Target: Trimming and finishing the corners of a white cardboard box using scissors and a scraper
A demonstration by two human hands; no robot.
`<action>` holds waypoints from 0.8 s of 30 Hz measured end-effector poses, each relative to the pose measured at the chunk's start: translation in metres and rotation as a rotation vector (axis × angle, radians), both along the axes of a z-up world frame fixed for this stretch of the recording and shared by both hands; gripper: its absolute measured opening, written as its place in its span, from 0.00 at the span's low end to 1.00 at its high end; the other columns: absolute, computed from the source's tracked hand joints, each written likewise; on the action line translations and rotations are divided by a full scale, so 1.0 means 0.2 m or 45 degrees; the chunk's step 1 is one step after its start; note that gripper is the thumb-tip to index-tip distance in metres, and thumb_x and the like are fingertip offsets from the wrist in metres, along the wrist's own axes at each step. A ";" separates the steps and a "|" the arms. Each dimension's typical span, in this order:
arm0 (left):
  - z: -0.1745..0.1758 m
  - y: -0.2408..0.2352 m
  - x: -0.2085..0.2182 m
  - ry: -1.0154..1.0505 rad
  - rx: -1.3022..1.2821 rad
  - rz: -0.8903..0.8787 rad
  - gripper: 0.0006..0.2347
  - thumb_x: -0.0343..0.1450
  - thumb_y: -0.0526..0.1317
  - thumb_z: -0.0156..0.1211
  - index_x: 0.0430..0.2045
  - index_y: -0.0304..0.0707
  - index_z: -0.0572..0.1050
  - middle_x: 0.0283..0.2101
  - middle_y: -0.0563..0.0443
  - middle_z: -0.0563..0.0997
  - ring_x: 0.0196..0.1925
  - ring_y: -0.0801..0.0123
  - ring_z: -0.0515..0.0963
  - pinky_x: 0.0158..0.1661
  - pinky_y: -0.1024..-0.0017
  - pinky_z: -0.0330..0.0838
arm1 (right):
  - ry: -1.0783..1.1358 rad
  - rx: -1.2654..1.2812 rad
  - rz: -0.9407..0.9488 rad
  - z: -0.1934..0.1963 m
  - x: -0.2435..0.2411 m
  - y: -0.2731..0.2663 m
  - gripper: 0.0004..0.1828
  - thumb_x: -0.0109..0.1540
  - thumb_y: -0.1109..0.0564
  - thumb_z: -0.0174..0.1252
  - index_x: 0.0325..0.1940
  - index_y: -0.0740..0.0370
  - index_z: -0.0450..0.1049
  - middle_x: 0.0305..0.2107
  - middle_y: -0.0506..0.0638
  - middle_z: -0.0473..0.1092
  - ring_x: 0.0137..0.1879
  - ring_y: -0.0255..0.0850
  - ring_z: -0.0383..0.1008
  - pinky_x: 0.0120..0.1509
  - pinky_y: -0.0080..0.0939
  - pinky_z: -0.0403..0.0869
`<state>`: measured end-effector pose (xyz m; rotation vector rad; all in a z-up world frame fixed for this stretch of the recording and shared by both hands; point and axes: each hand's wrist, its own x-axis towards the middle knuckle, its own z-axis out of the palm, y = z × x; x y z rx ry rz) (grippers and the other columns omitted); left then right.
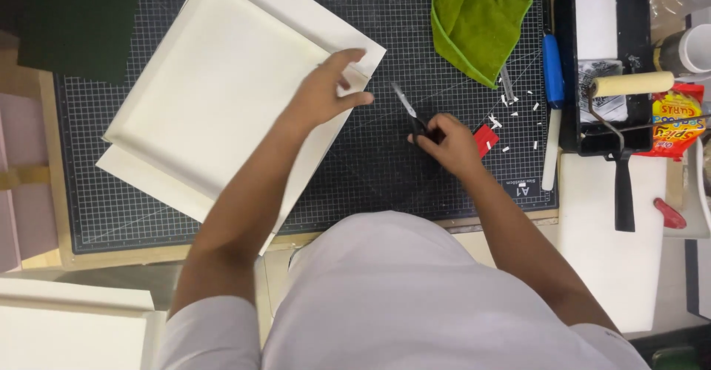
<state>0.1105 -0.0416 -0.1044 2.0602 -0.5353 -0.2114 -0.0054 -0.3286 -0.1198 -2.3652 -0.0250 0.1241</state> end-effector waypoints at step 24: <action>-0.24 -0.04 0.24 0.658 -0.480 -0.226 0.37 0.67 0.31 0.72 0.70 0.47 0.57 0.47 0.51 0.81 0.34 0.76 0.76 0.45 0.79 0.76 | 0.294 -0.402 0.475 0.01 0.53 -0.04 0.20 0.60 0.37 0.66 0.37 0.50 0.68 0.36 0.42 0.69 0.38 0.39 0.67 0.36 0.44 0.62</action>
